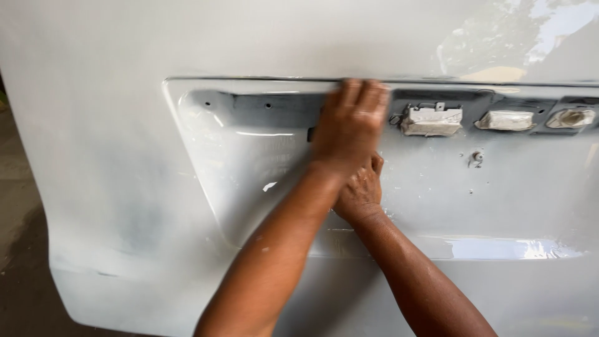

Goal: The person sands a white car part using a sanding block and a cloth, repeatedly dipping the tools into a bucket of water. They scrub the surface of the part, focusing on the license plate area and the edges, then rinse the tools in the bucket before resuming sanding.

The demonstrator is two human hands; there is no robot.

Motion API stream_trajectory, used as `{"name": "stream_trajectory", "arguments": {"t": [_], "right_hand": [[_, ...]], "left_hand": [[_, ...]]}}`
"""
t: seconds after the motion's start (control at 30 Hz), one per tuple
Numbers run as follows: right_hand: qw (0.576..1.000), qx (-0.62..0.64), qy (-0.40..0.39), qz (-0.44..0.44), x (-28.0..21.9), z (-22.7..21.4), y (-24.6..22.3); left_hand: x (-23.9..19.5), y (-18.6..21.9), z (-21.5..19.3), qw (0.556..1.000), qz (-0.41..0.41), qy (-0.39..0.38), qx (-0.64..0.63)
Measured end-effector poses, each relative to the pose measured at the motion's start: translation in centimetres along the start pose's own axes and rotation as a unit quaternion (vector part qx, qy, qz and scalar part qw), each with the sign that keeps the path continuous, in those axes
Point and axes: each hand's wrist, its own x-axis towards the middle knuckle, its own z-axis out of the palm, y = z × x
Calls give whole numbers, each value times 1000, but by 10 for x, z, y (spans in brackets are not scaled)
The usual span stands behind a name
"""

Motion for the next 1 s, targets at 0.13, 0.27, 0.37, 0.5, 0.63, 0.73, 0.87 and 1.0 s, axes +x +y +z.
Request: {"name": "stream_trajectory", "arguments": {"t": [0.13, 0.27, 0.37, 0.5, 0.63, 0.73, 0.87, 1.0], "right_hand": [[999, 47, -6, 9, -5, 0, -2], [993, 22, 109, -46, -8, -11, -10], [992, 18, 119, -45, -6, -14, -13], [992, 13, 121, -44, -5, -13, -11], [990, 34, 124, -48, -8, 0, -2], [990, 42, 131, -45, -10, -9, -10], [990, 24, 129, -41, -6, -12, -15], [991, 6, 130, -34, -8, -12, -16]], "left_hand": [[-4, -5, -9, 998, 51, -34, 11], [-42, -95, -44, 998, 38, -7, 42], [-64, -136, -54, 994, 12, 4, 110], [-49, -88, -31, 993, -65, 62, 81], [-22, -38, -10, 999, 17, 31, 11], [-27, -60, -22, 997, 71, 4, 16], [-68, -154, -62, 989, 48, 26, 136], [-76, -170, -73, 987, -94, 58, 113]]}}
